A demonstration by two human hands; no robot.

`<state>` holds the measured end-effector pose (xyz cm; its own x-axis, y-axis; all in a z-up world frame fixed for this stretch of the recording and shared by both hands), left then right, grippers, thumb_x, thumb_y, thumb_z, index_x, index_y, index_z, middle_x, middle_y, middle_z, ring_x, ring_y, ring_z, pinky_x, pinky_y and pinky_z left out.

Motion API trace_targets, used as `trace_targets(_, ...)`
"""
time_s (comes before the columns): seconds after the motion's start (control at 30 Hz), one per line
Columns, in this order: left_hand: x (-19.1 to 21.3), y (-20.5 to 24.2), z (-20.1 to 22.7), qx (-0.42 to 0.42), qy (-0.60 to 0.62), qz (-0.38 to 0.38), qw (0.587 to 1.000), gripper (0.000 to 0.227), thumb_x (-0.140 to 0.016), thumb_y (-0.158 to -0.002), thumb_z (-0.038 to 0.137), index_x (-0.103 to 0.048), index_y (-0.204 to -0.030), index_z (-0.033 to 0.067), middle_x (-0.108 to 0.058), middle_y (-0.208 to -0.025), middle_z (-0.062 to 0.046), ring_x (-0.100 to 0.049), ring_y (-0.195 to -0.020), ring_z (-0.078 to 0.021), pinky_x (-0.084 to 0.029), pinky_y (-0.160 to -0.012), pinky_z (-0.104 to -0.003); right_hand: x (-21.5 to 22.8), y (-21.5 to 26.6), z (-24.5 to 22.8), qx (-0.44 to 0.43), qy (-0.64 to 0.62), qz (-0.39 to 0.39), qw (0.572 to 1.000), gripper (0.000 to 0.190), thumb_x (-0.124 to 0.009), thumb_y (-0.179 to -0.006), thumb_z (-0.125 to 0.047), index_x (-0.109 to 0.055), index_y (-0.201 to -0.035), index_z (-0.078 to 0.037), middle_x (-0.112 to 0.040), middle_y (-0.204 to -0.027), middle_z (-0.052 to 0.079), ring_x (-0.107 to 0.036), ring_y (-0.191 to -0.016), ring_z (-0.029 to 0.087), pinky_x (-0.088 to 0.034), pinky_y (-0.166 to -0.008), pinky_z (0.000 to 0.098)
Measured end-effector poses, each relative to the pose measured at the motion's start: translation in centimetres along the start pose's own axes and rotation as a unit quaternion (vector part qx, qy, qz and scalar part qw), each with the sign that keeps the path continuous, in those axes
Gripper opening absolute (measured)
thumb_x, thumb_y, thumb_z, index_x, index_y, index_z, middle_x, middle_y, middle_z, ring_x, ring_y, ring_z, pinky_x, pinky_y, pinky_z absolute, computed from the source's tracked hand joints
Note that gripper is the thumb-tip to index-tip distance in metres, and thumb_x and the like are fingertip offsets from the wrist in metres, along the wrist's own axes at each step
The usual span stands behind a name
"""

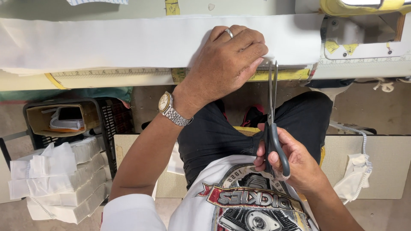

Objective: The person cuts several strips of white fabric using shears while working at a table in a manufacturing environment.

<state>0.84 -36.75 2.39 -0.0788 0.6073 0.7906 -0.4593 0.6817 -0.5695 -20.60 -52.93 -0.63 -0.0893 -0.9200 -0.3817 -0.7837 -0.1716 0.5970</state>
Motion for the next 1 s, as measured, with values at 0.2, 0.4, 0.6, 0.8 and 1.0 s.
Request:
trace_targets(0.2,0.2,0.0,0.0,-0.004,0.011,-0.004,1.0,0.022,-0.081,-0.089,0.013,-0.063,-0.102,0.0167,-0.062,-0.109,0.003,-0.062,-0.093,-0.0205,-0.044,-0.081,-0.036,0.4,-2.4,-0.6,0.012,0.044,0.016,0.999,0.088,-0.078,-0.079,-0.043,-0.044,-0.152,-0.006,-0.065,-0.094,0.01,-0.073,-0.082,0.026,-0.063,-0.075,0.0391)
trace_targets(0.4,0.1,0.1,0.0,-0.004,0.003,0.012,1.0,0.016,-0.076,-0.089,0.011,-0.066,-0.099,0.0187,-0.063,-0.108,0.002,-0.064,-0.094,-0.021,-0.044,-0.08,-0.036,-0.1,-5.2,-2.2,0.044,0.09,0.038,0.994,0.094,-0.077,-0.074,-0.052,-0.044,-0.148,-0.004,-0.062,-0.088,0.009,-0.071,-0.077,0.024,-0.065,-0.072,0.0384)
trace_targets(0.6,0.0,0.2,-0.1,0.002,0.016,0.016,1.0,0.018,-0.078,-0.087,0.008,-0.067,-0.095,0.0196,-0.063,-0.108,0.002,-0.064,-0.096,-0.021,-0.045,-0.081,-0.036,-0.5,-6.5,-3.5,0.068,0.067,0.01,0.995,0.092,-0.078,-0.077,-0.052,-0.044,-0.146,-0.004,-0.054,-0.086,0.007,-0.061,-0.075,0.019,-0.054,-0.072,0.0314)
trace_targets(0.8,-0.1,0.3,-0.3,0.007,0.011,0.006,1.0,0.016,-0.078,-0.088,0.014,-0.065,-0.094,0.0218,-0.062,-0.112,0.004,-0.063,-0.1,-0.0205,-0.045,-0.081,-0.037,-0.2,-7.1,-3.0,0.06,0.176,0.049,0.981,0.083,-0.068,-0.078,-0.059,-0.05,-0.14,-0.006,-0.053,-0.075,0.002,-0.058,-0.053,0.015,-0.05,-0.05,0.0285)
trace_targets(1.0,-0.5,0.4,-0.4,0.021,0.007,0.005,1.0,0.018,-0.08,-0.087,0.013,-0.066,-0.092,0.0231,-0.064,-0.119,0.004,-0.063,-0.105,-0.0209,-0.046,-0.082,-0.037,-0.3,-6.8,-3.1,0.092,0.207,0.08,0.971,0.077,-0.066,-0.078,-0.063,-0.06,-0.127,-0.004,-0.046,-0.07,0.0,-0.044,-0.053,0.011,-0.042,-0.046,0.0257)
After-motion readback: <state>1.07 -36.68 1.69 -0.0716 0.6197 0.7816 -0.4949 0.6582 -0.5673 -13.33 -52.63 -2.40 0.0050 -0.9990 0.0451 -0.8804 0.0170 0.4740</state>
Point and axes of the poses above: each hand's wrist, its own y-axis away from the middle knuckle, its own x-axis out of the back of the hand, z = x × y, the point moved 3 cm from there along -y, towards the middle knuckle
